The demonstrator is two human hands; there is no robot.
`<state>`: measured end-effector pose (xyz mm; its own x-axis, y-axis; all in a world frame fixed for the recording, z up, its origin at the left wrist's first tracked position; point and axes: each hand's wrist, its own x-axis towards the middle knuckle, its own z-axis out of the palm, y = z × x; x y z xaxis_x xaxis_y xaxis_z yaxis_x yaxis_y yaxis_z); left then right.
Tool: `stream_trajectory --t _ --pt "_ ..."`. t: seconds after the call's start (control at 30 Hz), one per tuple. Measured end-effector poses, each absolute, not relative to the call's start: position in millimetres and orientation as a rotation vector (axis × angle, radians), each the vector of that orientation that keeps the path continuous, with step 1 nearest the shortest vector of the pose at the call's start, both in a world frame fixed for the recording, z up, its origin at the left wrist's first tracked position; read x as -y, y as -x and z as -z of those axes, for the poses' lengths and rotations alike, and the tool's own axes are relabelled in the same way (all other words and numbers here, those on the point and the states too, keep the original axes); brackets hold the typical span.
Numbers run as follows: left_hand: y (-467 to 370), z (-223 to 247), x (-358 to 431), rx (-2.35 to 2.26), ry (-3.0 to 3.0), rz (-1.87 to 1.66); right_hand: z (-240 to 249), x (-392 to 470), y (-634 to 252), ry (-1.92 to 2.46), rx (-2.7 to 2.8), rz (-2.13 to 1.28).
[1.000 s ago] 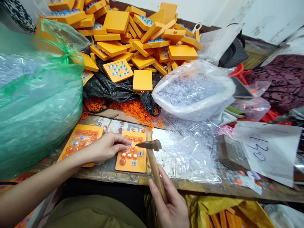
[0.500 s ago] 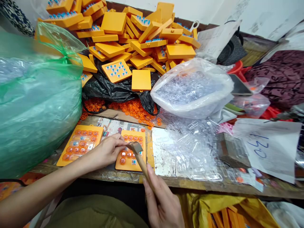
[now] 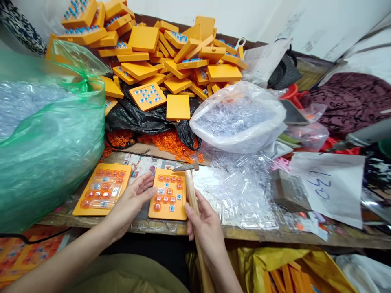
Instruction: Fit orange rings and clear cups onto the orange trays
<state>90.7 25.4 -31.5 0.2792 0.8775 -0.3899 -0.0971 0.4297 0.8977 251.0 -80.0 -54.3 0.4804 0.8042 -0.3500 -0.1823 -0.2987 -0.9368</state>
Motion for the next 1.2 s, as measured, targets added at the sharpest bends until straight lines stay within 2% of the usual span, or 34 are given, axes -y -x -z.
stream_trajectory --t 0.2,0.73,0.93,1.2 --pt "-96 24 -26 -1.099 -0.589 -0.828 54 66 -246 1.53 0.514 -1.107" --pt "-87 34 -44 -1.059 -0.841 -0.596 51 60 -247 1.465 0.502 -1.125" --pt "-96 47 -33 -1.24 -1.393 -0.815 52 57 -247 1.477 0.495 -1.128" --pt "-111 45 -18 -1.07 -0.905 -1.023 47 56 -241 1.405 0.51 -1.169"
